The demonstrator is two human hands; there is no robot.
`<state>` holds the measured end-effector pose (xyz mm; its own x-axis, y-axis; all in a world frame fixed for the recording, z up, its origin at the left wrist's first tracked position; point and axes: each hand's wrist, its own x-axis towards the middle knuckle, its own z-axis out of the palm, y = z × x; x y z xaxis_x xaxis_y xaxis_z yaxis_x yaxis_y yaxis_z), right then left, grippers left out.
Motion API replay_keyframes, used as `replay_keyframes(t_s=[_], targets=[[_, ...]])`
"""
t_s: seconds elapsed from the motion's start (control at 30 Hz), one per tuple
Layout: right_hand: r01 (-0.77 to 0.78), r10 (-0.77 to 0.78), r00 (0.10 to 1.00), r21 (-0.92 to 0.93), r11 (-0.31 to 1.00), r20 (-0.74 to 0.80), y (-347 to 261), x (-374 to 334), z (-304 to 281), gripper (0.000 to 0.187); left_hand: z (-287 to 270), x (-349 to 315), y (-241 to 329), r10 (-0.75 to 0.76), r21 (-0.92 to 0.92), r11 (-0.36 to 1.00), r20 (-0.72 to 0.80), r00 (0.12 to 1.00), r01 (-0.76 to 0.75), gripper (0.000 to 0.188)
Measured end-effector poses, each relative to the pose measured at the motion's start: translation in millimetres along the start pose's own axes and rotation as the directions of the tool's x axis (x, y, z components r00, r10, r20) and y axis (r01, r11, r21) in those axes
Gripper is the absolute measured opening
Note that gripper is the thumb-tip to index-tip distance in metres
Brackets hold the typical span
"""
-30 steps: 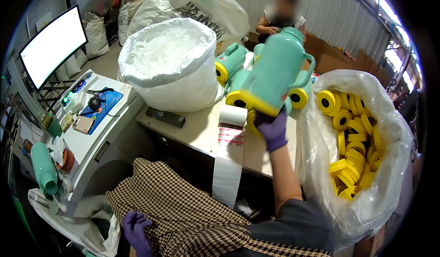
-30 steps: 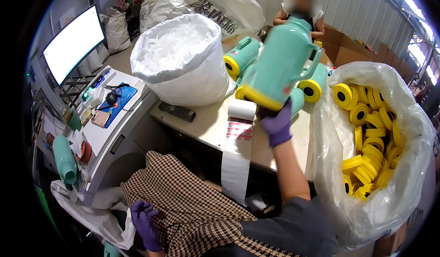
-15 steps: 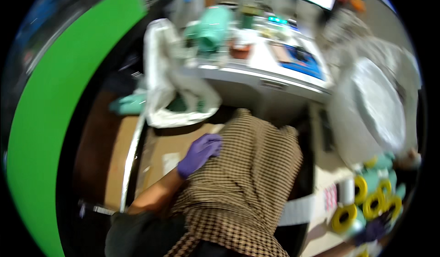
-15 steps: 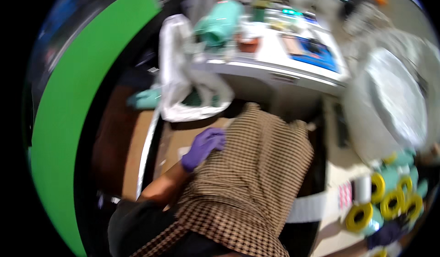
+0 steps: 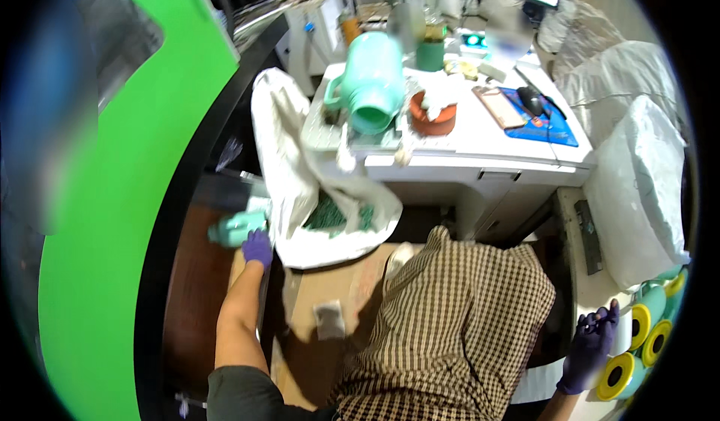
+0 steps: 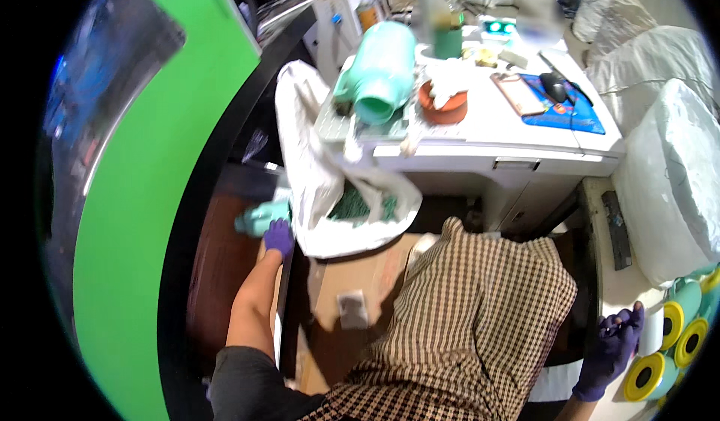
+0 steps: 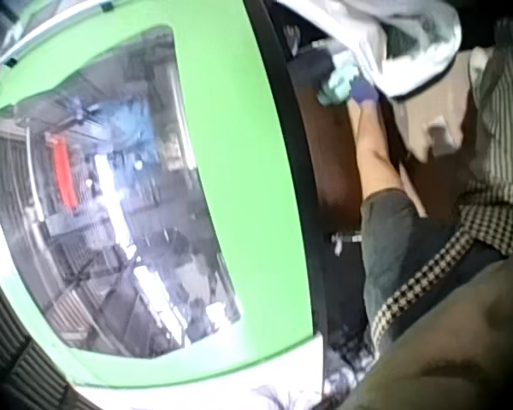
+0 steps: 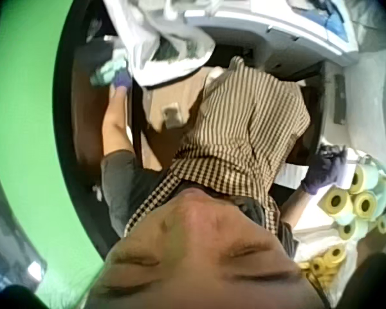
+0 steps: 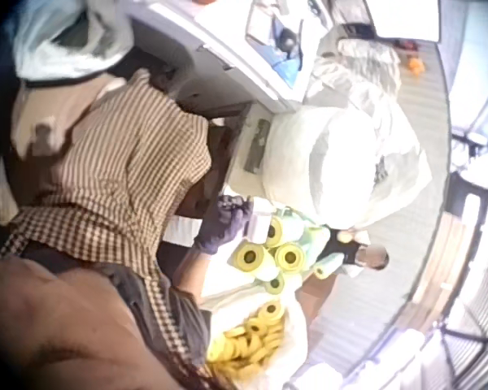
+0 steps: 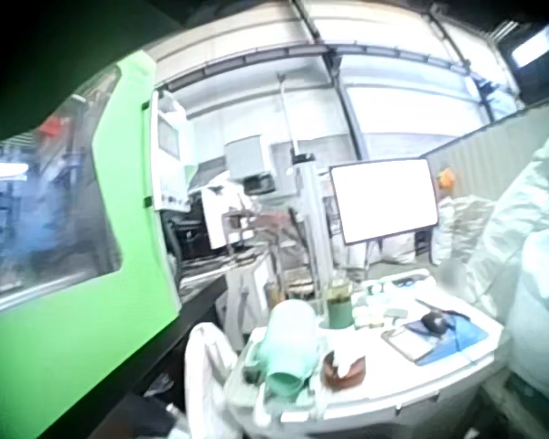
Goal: The person sits on the floor and repeatedly assembles teal plastic pitchers by inserting green inserts and screwing on yellow lids. They handle each pitcher one at a time, placing completed units into a white bag.
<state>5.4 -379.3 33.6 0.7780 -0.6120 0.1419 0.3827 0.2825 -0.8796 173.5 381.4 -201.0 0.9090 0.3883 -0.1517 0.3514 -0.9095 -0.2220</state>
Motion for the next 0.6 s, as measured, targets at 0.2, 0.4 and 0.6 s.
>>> replay_keyframes(t_s=[0.2, 0.4, 0.6], targets=[[-0.017, 0.034, 0.982, -0.093, 0.996, 0.187, 34, 13, 25, 0.046, 9, 62, -87, -0.316, 0.160, 0.934, -0.044, 0.948, 0.319, 0.059], [-0.096, 0.161, 0.981, -0.461, 0.882, 0.104, 23, -9, 28, 0.040, -5, 75, -63, -0.311, 0.312, 0.916, 0.156, 0.938, 0.251, 0.037], [-0.034, 0.186, 0.945, -0.487, 0.873, 0.268, 33, -3, 56, 0.031, 58, -3, -103, -0.414, 0.067, 0.904, -0.100, 0.905, 0.422, 0.043]])
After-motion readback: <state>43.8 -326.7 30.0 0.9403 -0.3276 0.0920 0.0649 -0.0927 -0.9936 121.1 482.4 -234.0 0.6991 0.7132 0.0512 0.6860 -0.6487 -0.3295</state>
